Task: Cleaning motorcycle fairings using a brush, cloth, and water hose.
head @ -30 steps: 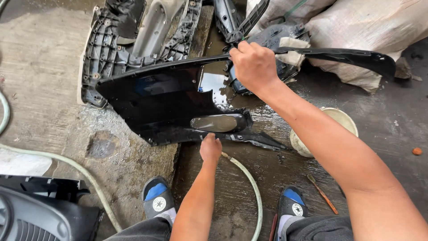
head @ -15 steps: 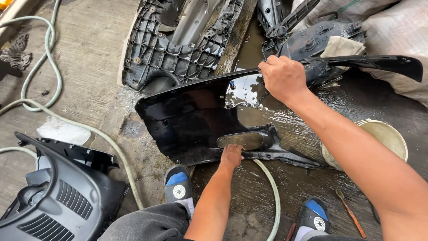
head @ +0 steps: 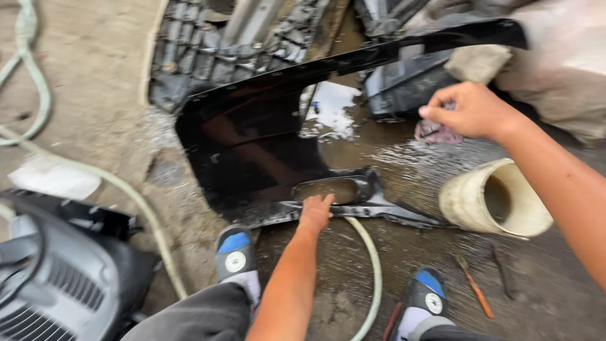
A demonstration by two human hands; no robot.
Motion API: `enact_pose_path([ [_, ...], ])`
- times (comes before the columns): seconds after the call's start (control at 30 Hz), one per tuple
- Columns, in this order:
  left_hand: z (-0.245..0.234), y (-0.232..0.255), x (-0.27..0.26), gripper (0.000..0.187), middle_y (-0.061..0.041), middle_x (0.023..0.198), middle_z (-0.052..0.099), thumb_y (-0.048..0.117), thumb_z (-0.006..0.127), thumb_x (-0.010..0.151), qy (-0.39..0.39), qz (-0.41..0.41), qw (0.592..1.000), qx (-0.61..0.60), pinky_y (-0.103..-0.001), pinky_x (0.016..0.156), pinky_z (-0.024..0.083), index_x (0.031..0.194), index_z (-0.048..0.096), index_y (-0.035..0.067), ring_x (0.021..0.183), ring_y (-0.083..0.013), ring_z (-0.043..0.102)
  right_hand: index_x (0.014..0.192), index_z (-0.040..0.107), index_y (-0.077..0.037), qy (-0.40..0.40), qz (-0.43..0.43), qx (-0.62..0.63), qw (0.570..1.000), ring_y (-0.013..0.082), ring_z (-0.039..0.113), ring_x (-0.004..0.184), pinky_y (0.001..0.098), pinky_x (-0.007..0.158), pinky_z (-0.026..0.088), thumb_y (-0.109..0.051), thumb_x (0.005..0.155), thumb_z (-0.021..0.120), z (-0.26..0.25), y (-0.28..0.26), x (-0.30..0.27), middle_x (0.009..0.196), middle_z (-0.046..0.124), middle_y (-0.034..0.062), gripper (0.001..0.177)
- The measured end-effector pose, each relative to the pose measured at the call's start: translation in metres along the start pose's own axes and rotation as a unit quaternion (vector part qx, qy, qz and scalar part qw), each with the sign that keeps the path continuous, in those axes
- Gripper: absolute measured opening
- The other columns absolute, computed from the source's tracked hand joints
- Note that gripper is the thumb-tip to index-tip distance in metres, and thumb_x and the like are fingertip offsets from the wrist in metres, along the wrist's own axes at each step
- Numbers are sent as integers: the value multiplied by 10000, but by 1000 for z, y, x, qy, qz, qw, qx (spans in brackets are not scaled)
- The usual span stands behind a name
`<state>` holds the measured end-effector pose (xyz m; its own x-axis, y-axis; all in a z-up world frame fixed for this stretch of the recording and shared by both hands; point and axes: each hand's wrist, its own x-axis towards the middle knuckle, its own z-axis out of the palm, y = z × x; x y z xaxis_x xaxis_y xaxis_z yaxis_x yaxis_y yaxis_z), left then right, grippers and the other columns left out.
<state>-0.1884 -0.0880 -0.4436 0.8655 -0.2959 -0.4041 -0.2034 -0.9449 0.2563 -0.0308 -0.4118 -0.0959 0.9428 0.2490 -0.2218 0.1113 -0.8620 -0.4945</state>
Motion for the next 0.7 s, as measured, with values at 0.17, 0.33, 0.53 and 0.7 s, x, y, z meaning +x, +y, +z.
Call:
enact_pose_path([
  [0.17, -8, 5, 1, 528, -156, 1206, 596, 324, 677, 958, -31, 13, 999, -2, -540, 1052, 411, 1448, 486, 373, 1262, -398, 554, 1104, 670, -27, -41, 156, 333, 929, 210, 652, 963, 346, 852, 504, -50, 810, 679, -12, 116, -58, 1012, 687, 99, 295],
  [0.33, -21, 17, -5, 508, -70, 1395, 464, 231, 696, 902, -31, -4, 999, 11, -645, 1125, 356, 1385, 566, 320, 1318, -328, 417, 1412, 574, 42, -73, 294, 436, 847, 308, 582, 985, 361, 830, 454, 175, 828, 464, 8, 236, -100, 1180, 629, 266, 608],
  [0.53, 13, 18, 16, 433, -60, 1323, 549, 302, 658, 983, -49, -3, 988, 145, -499, 964, 508, 1407, 569, 298, 1320, -283, 491, 1176, 774, -69, 13, 353, 217, 910, 257, 679, 685, 329, 484, 545, -5, 630, 855, 113, 316, -94, 928, 705, 203, 555],
  [0.7, 14, 25, 24, 314, -89, 1164, 639, 257, 849, 810, -30, -67, 997, 40, -513, 789, 645, 1055, 767, 79, 1175, -356, 607, 1212, 766, -269, 0, 337, 62, 939, 257, 696, 1155, 398, 1015, 543, -317, 661, 900, 182, 371, -76, 1132, 771, 58, 569],
])
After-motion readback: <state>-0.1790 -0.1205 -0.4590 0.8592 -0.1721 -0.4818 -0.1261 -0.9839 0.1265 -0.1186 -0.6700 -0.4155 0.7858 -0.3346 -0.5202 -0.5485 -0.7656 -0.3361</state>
